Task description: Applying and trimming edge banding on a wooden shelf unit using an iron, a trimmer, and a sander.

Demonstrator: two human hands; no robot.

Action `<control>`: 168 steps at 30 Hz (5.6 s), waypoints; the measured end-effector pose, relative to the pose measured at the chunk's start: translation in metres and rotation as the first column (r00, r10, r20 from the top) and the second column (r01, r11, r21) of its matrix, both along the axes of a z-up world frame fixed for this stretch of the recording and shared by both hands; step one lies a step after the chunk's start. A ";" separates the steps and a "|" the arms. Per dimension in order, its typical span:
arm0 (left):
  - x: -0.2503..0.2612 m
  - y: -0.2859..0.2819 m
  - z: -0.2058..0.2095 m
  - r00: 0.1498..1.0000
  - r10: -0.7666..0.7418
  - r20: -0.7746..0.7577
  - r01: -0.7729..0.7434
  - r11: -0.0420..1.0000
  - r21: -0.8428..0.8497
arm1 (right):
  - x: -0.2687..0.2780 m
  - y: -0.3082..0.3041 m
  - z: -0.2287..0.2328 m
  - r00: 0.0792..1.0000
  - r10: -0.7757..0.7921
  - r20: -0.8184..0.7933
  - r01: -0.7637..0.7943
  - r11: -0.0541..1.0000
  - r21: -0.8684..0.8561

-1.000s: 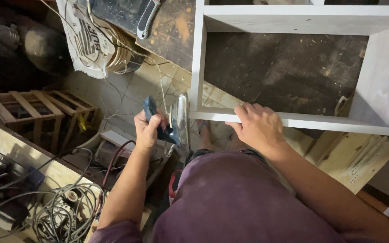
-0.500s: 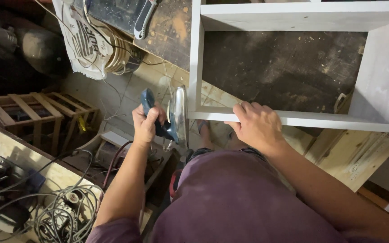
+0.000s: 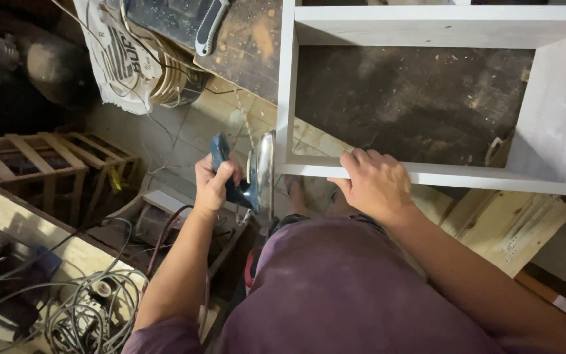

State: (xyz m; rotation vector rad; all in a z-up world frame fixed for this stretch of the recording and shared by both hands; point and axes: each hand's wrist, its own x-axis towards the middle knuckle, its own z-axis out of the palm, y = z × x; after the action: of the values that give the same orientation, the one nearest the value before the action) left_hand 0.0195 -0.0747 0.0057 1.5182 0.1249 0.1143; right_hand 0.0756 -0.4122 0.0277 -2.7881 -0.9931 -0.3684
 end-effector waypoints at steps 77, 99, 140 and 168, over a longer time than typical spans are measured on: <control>-0.046 0.011 -0.046 0.691 0.039 -0.722 -0.176 0.978 -0.115 | 0.003 -0.019 -0.038 0.998 0.021 -0.058 -0.032 0.981 -0.189; -0.047 -0.005 -0.141 0.651 0.074 -0.756 -0.071 0.997 0.036 | 0.002 -0.019 -0.035 0.997 0.032 -0.074 -0.047 0.975 -0.217; -0.025 0.028 -0.036 0.839 0.143 -0.525 -0.095 0.988 0.118 | -0.002 -0.008 -0.030 0.999 0.029 -0.030 -0.034 0.982 -0.184; 0.250 0.014 -0.068 0.660 0.427 0.618 -0.643 0.746 0.171 | -0.012 0.120 -0.002 0.991 0.083 0.105 -0.068 0.987 -0.143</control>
State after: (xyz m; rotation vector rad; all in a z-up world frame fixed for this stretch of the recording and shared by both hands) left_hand 0.2691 -0.0605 -0.0624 1.7287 0.1035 1.1261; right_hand 0.0640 -0.2920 0.0256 -2.8698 -1.1896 -0.4643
